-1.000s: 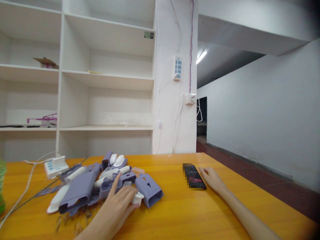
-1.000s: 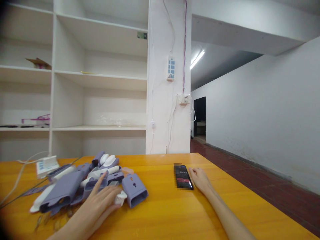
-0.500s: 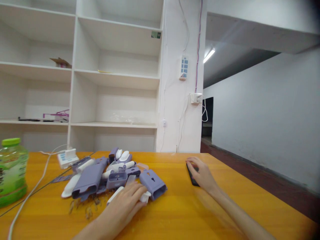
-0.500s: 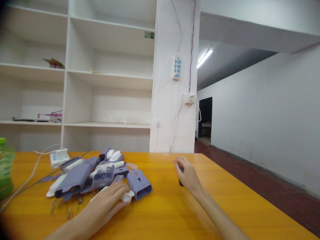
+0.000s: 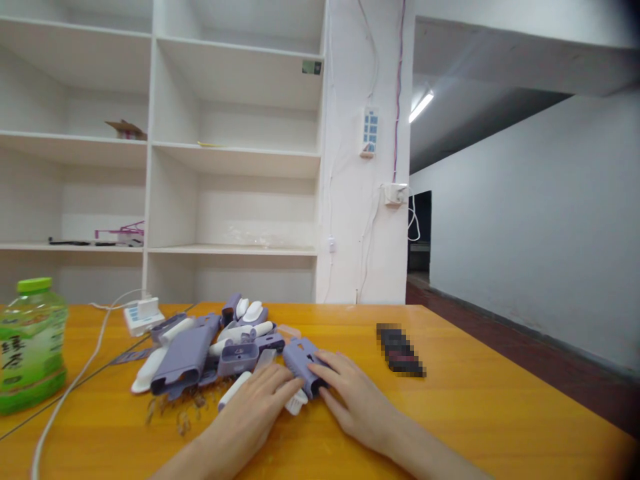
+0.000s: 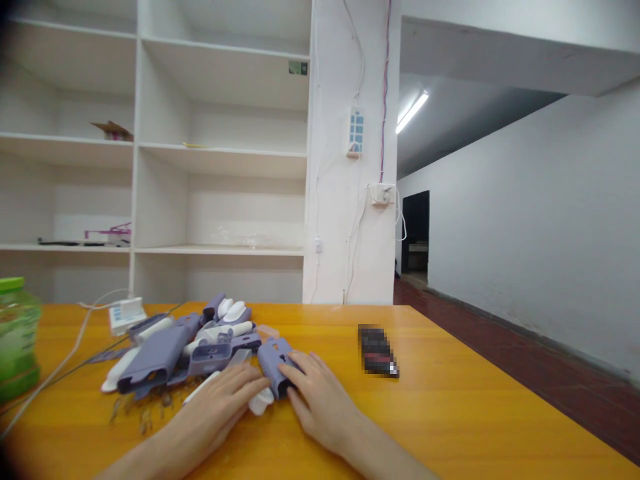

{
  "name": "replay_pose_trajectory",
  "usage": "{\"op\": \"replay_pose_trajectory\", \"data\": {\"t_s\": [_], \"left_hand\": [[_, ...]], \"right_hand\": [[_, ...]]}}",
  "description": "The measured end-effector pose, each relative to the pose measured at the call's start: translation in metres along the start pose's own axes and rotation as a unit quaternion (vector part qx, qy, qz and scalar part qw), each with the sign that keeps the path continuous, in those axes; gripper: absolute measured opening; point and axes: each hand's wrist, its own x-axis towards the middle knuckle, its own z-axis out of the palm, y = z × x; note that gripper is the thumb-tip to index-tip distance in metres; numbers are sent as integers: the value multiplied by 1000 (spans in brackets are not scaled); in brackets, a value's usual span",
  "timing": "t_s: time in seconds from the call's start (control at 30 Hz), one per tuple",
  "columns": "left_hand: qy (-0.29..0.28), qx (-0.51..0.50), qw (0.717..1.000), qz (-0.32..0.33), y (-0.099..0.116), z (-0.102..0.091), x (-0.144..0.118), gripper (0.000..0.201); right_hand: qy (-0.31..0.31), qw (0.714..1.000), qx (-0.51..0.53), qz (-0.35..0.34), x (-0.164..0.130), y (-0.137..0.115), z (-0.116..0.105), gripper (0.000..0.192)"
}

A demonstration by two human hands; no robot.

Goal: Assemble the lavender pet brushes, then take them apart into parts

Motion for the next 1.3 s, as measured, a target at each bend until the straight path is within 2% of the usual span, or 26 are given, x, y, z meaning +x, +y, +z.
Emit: {"op": "replay_pose_trajectory", "data": {"t_s": [0.13,0.27,0.47,0.7,0.9,1.1,1.3], "left_hand": [[-2,8,1000,-21,7,-5,0,46],[14,-46,998,-36,13,-7,1,36],[52,-114,989,-83,8,-2,-2,23],[55,-104,990,-83,11,-5,-4,29],[5,-90,995,-39,13,-10,-3,40],[25,-72,995,-61,-1,1,-5,38],[28,-76,991,-108,-10,5,-5,40]], "right_hand": [[23,999,-2,32,5,15,7,44],[40,995,1,88,10,25,13,44],[50,992,-4,116,10,38,6,49],[39,992,16,118,4,60,1,45],[19,995,30,94,4,58,-6,49],[4,996,39,81,5,57,-19,47],[7,994,73,84,4,71,-20,44]]}}
